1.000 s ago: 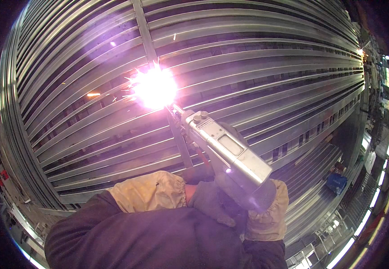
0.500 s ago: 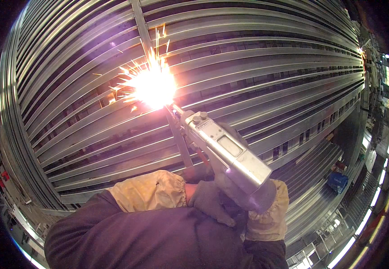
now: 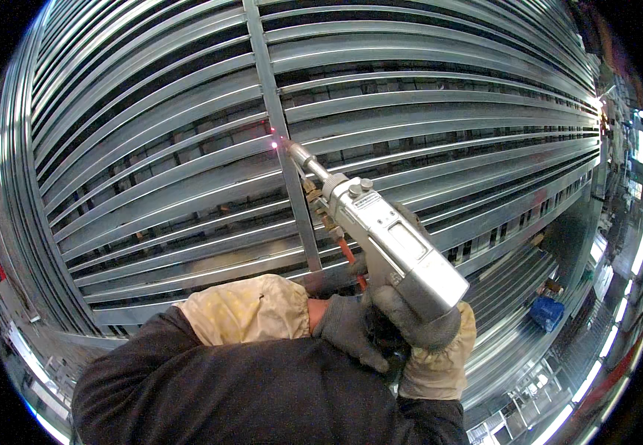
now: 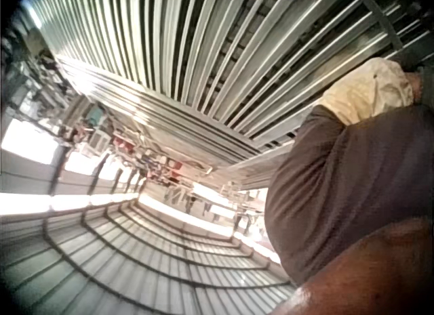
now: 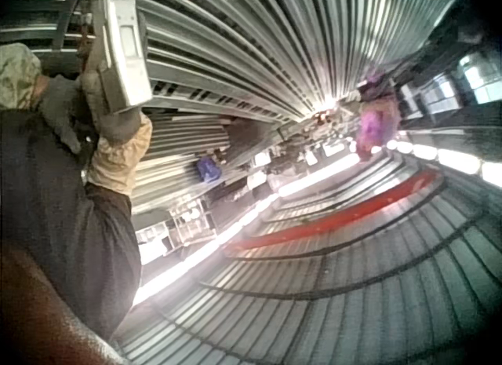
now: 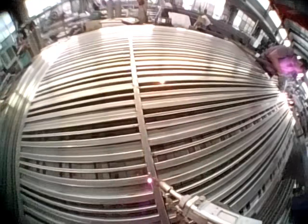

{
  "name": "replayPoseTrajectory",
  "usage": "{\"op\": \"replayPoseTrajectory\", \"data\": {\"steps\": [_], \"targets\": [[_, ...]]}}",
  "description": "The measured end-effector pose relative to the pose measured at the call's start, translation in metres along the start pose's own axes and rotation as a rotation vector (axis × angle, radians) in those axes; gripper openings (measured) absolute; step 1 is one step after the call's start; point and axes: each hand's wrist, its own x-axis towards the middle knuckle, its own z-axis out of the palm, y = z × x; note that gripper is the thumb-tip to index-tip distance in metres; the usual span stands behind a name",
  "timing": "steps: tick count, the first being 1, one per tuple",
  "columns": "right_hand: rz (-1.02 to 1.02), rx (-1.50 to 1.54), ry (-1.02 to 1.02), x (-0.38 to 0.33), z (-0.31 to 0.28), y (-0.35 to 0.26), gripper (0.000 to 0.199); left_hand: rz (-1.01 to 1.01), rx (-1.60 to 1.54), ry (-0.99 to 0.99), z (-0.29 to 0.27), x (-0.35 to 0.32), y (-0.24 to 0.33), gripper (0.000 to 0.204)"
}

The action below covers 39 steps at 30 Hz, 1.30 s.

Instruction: The person welds a vertical metal bar to a horizontal slatted metal structure using a handheld welding torch. Bright sparks and light are emitted during welding as the torch moves along the seam. The person wears protective gloves and a jacket while working in a workshop environment.

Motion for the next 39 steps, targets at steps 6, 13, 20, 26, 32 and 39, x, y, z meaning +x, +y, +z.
{"op": "replayPoseTrajectory", "data": {"steps": [6,13,20,26,32,39], "targets": [[-0.105,0.079,-0.198,0.012,-0.007,0.003,0.068,0.022,-0.092,0.113,0.01,-0.002,-0.002,0.071],[-0.165,0.056,-0.167,0.019,0.0,-0.018,0.063,0.066,-0.107,0.162,0.013,-0.004,0.006,0.076],[-0.175,0.133,-0.172,0.02,0.017,-0.029,0.065,0.109,-0.157,0.111,0.021,-0.014,0.005,0.078],[-0.14,0.164,-0.135,0.026,0.025,-0.021,0.069,0.208,0.105,0.261,0.022,-0.023,-0.012,0.084],[-0.143,0.175,-0.161,0.027,0.03,-0.019,0.064,0.114,0.291,0.213,0.018,-0.023,-0.03,0.086],[-0.13,0.127,-0.126,0.027,0.029,-0.01,0.059,0.149,0.181,0.301,0.02,-0.028,-0.018,0.078]]}}
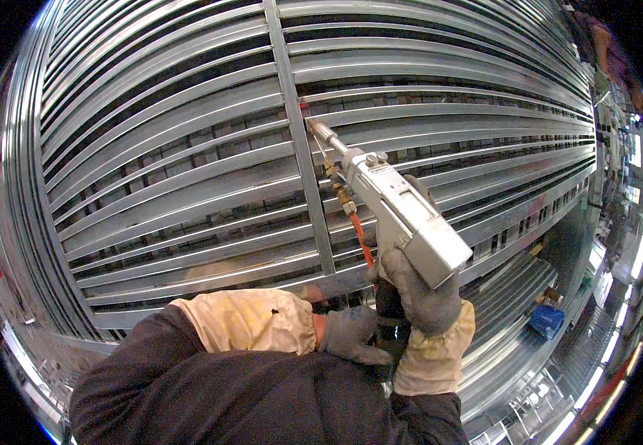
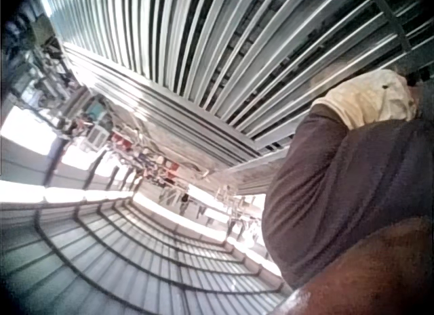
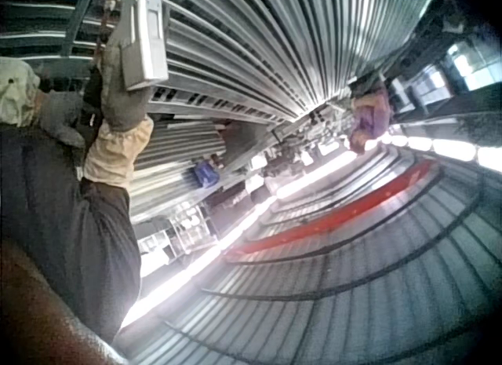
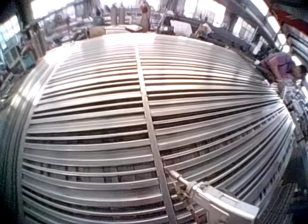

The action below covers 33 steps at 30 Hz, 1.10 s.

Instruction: The person welds a vertical metal bar to a horizontal slatted metal structure using a handheld welding torch. Bright sparks and light are emitted during welding as the torch moves along the seam. The person wears protective gloves and a jacket while working in a workshop environment.

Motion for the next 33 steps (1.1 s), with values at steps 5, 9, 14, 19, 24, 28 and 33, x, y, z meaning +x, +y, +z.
{"op": "replayPoseTrajectory", "data": {"steps": [5,9,14,19,24,28,33], "targets": [[-0.011,0.046,-0.029,0.004,0.007,-0.008,0.066,-0.014,0.097,-0.03,-0.005,-0.001,0.002,0.073],[-0.019,0.079,-0.018,0.007,0.007,-0.005,0.066,-0.045,-0.01,-0.089,-0.008,0.001,0.002,0.068],[0.019,0.115,-0.014,0.012,0.0,0.004,0.059,0.039,-0.014,0.021,-0.001,0.002,-0.004,0.06],[0.019,0.196,-0.069,0.016,-0.004,0.006,0.057,-0.093,0.047,-0.039,-0.007,0.001,0.01,0.06],[-0.029,0.102,0.023,0.016,0.001,0.008,0.05,-0.196,0.032,-0.134,-0.013,0.004,0.018,0.06],[0.018,0.15,-0.059,0.019,0.0,0.002,0.051,-0.083,-0.024,-0.007,-0.007,0.002,0.017,0.058],[0.045,0.167,-0.07,0.018,-0.004,0.007,0.056,-0.172,0.023,-0.083,-0.015,0.004,0.031,0.06]]}}
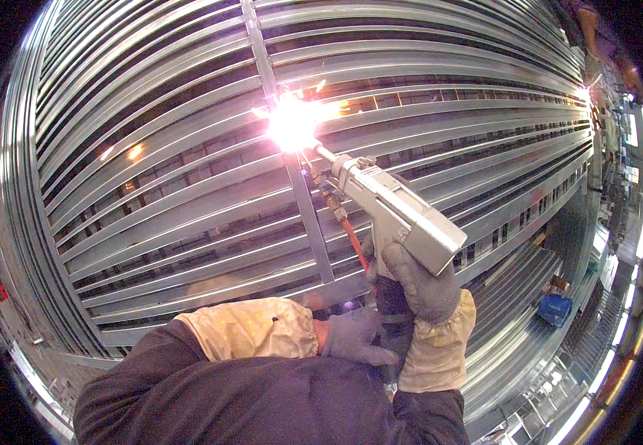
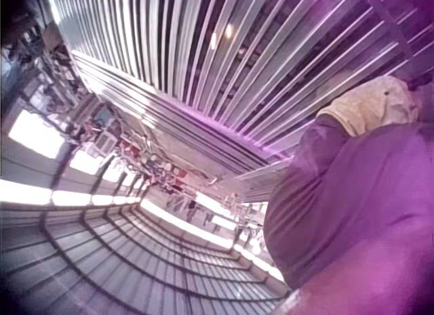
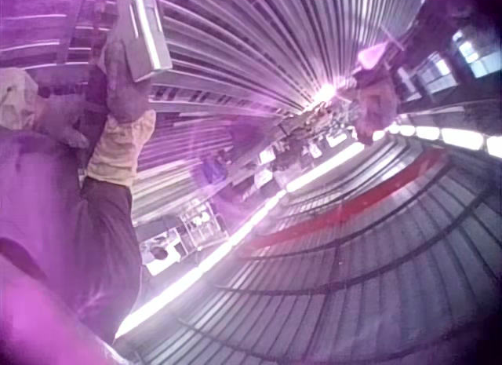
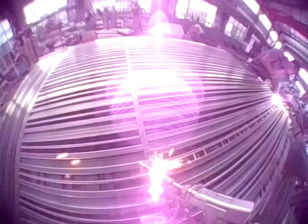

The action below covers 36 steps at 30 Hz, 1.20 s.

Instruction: The person welds a vertical metal bar to a horizontal slatted metal structure using a handheld welding torch. Bright sparks and light are emitted during welding as the torch moves along the seam. The person wears protective gloves and a jacket while working in a workshop environment.

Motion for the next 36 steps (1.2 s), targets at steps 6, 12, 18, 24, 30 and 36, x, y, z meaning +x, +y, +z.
{"op": "replayPoseTrajectory", "data": {"steps": [6,12,18,24,30,36], "targets": [[-0.03,-0.112,0.042,0.001,-0.011,0.011,0.056,-0.03,0.1,-0.001,0.004,0.003,-0.015,0.063],[-0.052,0.0,-0.035,0.003,-0.003,-0.001,0.052,-0.01,0.08,0.065,0.0,-0.002,0.003,0.053],[-0.077,-0.037,-0.063,0.002,-0.005,0.001,0.051,0.006,0.129,-0.078,0.007,0.01,-0.032,0.064],[-0.052,-0.023,-0.066,-0.001,-0.005,-0.002,0.051,0.028,0.043,-0.007,0.008,0.006,-0.023,0.067],[-0.028,-0.02,-0.046,-0.004,-0.007,0.003,0.054,0.009,0.053,-0.088,0.013,0.011,-0.042,0.076],[-0.042,-0.021,-0.027,-0.007,-0.006,0.004,0.053,-0.054,0.122,-0.072,0.002,0.003,-0.003,0.068]]}}
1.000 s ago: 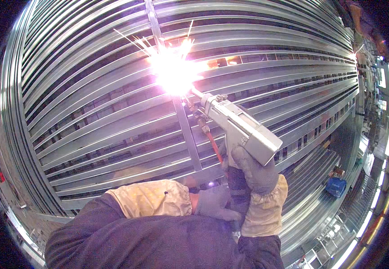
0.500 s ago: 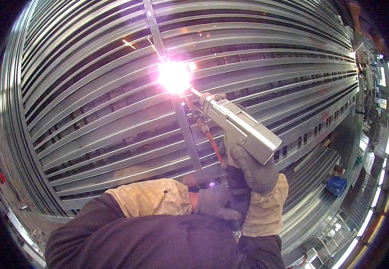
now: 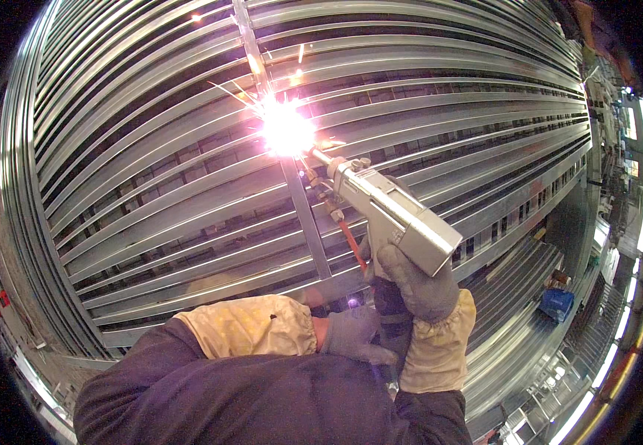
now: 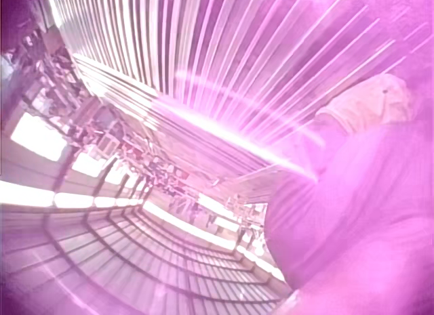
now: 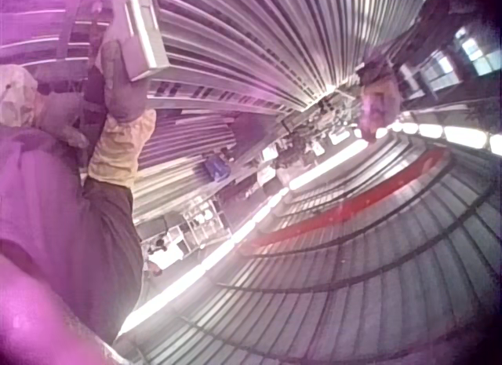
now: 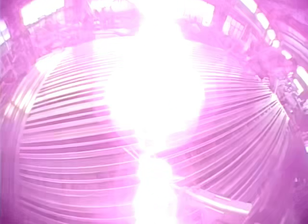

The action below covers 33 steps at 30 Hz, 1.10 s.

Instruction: The person welds a vertical metal bar to a horizontal slatted metal structure using a handheld welding torch. Bright sparks and light are emitted during welding as the torch moves along the seam. The person wears protective gloves and a jacket while working in a workshop environment.

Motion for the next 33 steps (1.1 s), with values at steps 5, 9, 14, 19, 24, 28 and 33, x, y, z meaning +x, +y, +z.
{"op": "replayPoseTrajectory", "data": {"steps": [5,9,14,19,24,28,33], "targets": [[0.061,0.009,-0.031,-0.002,0.0,-0.003,0.057,0.112,-0.005,0.136,0.013,0.002,-0.015,0.066],[0.02,-0.069,-0.068,-0.002,-0.009,0.005,0.051,-0.024,-0.072,-0.03,0.005,0.003,-0.008,0.078],[0.055,-0.046,-0.06,-0.005,-0.004,-0.001,0.05,0.076,-0.08,0.032,0.02,0.01,-0.038,0.076],[0.056,-0.03,-0.019,-0.008,-0.004,0.003,0.052,0.165,-0.091,0.098,0.022,0.008,-0.034,0.069],[-0.006,-0.001,-0.019,-0.006,0.0,-0.002,0.053,0.054,-0.041,-0.006,0.011,0.008,-0.027,0.077],[0.014,-0.048,-0.014,0.001,0.0,-0.003,0.056,0.182,-0.177,0.084,0.015,0.01,-0.03,0.073],[0.02,-0.047,-0.017,0.005,-0.001,-0.001,0.057,0.093,-0.046,0.017,0.011,0.012,-0.034,0.068]]}}
